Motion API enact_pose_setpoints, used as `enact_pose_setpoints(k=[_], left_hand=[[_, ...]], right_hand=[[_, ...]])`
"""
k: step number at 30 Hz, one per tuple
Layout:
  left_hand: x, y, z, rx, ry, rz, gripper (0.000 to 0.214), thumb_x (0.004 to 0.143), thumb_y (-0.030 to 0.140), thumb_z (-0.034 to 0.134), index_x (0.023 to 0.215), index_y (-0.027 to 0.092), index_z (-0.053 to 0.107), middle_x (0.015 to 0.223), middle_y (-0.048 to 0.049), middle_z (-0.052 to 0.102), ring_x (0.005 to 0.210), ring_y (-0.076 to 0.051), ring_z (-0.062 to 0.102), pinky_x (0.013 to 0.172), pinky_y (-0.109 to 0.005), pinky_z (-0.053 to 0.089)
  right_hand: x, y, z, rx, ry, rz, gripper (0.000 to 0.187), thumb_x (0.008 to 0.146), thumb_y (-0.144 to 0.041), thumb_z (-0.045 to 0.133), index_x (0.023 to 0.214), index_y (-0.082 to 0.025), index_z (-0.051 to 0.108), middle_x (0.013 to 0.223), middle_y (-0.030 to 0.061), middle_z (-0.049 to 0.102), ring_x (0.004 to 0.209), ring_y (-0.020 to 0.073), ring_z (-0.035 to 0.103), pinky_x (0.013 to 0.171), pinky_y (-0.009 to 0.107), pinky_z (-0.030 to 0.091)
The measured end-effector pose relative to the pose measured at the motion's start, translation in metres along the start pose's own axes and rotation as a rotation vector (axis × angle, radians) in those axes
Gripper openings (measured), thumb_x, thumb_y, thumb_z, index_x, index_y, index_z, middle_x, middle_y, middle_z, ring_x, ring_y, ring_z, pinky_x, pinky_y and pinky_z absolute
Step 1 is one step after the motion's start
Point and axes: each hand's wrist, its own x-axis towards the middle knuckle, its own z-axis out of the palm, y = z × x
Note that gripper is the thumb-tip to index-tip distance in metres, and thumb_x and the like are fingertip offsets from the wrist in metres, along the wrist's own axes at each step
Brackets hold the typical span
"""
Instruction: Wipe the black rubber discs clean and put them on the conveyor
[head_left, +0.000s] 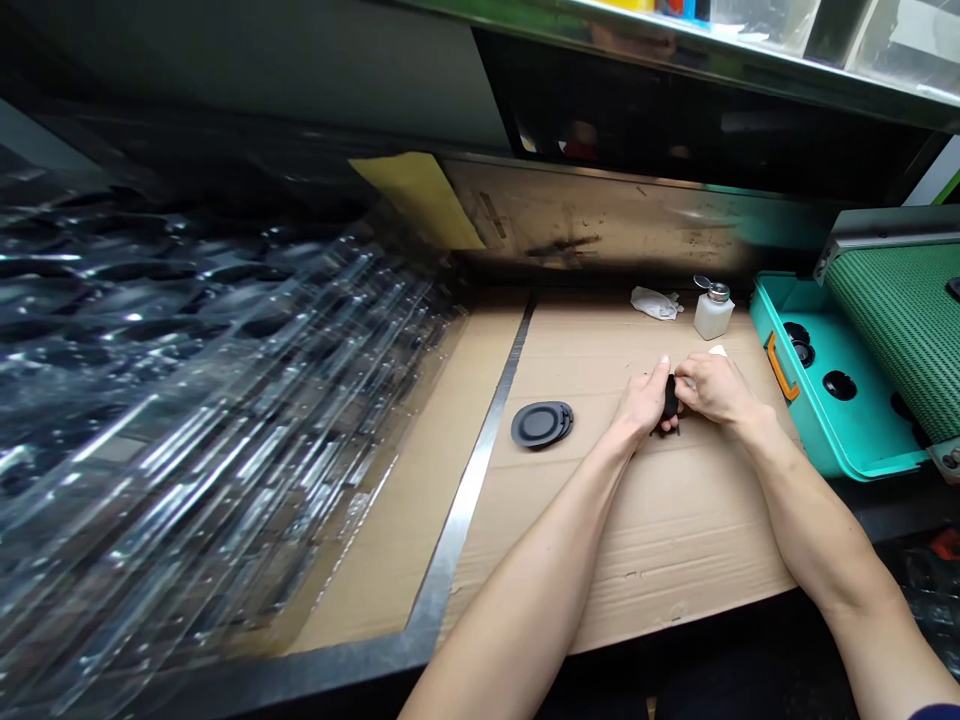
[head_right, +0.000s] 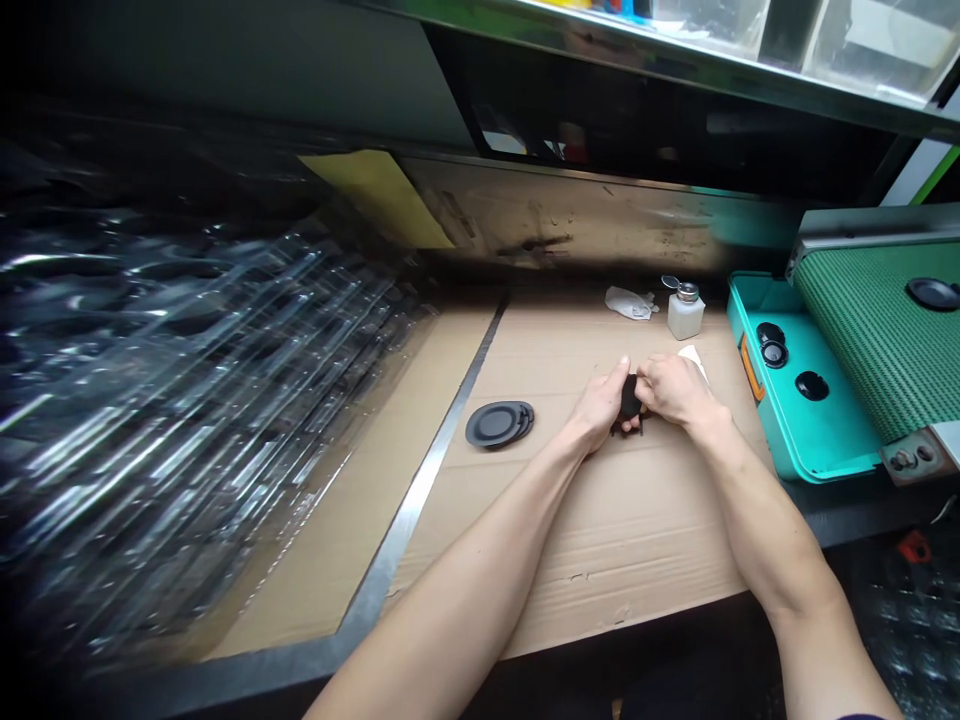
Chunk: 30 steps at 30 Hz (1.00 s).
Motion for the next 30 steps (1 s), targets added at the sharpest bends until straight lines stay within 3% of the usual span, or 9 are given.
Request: enact_pose_setpoints(k=[12,15,19,23,26,28,30], left_hand=[[0.005,-0.005,0.000,-0.109,0.002,-0.015,0.064,0.095,0.070,0.046,0.070,0.014,0.065,0.050,-0.0073,0.062,0.036,-0.015,0.057,0.034,-0.022,0.038],[0.002,0.001,-0.004,-0.351,0.011,-0.128,0.061,0.102,0.060,0.034,0.083,0.012,0.066,0.057,-0.0087,0.065,0.039,-0.014,0.057,0.036,-0.022,0.040],[-0.003,0.015,-0.017,-0.641,-0.020,-0.355,0.064,0.106,0.048,0.018,0.092,0.007,0.065,0.064,-0.0132,0.066,0.044,-0.013,0.057,0.037,-0.019,0.041],[-0.005,0.022,-0.028,-0.804,-0.022,-0.409,0.059,0.106,0.043,0.021,0.098,0.005,0.065,0.069,-0.0136,0.065,0.046,-0.010,0.054,0.037,-0.016,0.042],[-0.005,0.023,-0.030,-0.851,-0.030,-0.413,0.058,0.106,0.044,0.021,0.101,0.005,0.064,0.069,-0.0133,0.064,0.048,-0.011,0.054,0.038,-0.016,0.043],[-0.005,0.023,-0.030,-0.863,-0.031,-0.418,0.059,0.106,0.045,0.021,0.103,0.005,0.064,0.068,-0.0130,0.064,0.048,-0.011,0.055,0.037,-0.016,0.043],[-0.005,0.024,-0.029,-0.866,-0.028,-0.420,0.059,0.106,0.046,0.022,0.104,0.005,0.064,0.069,-0.0130,0.064,0.047,-0.011,0.054,0.037,-0.016,0.043]], right_hand=[[-0.002,-0.005,-0.004,0.019,-0.022,0.060,0.021,0.093,-0.024,0.056,0.083,-0.021,0.074,0.085,0.0050,0.072,0.073,0.0181,0.059,0.067,0.030,0.033],[-0.003,-0.002,-0.002,0.052,0.058,0.099,0.020,0.093,-0.027,0.056,0.091,-0.022,0.076,0.089,0.0049,0.074,0.077,0.0188,0.061,0.069,0.029,0.035],[-0.002,0.006,0.002,0.066,0.130,0.175,0.021,0.089,-0.026,0.056,0.088,-0.023,0.077,0.090,0.0055,0.075,0.084,0.0213,0.064,0.073,0.030,0.039],[-0.003,0.011,-0.002,0.151,0.070,0.217,0.021,0.087,-0.029,0.057,0.088,-0.024,0.078,0.084,0.0051,0.075,0.084,0.0221,0.065,0.071,0.029,0.041],[-0.007,0.012,-0.014,0.289,-0.043,0.231,0.024,0.089,-0.036,0.058,0.082,-0.022,0.076,0.071,0.0028,0.072,0.068,0.0182,0.063,0.062,0.027,0.040],[-0.009,0.015,-0.022,0.365,-0.125,0.264,0.034,0.092,-0.044,0.057,0.073,-0.021,0.072,0.060,0.0012,0.065,0.055,0.0154,0.056,0.055,0.027,0.037],[-0.010,0.020,-0.026,0.374,-0.098,0.308,0.046,0.095,-0.052,0.051,0.066,-0.020,0.066,0.055,0.0007,0.060,0.051,0.0142,0.052,0.053,0.027,0.034]])
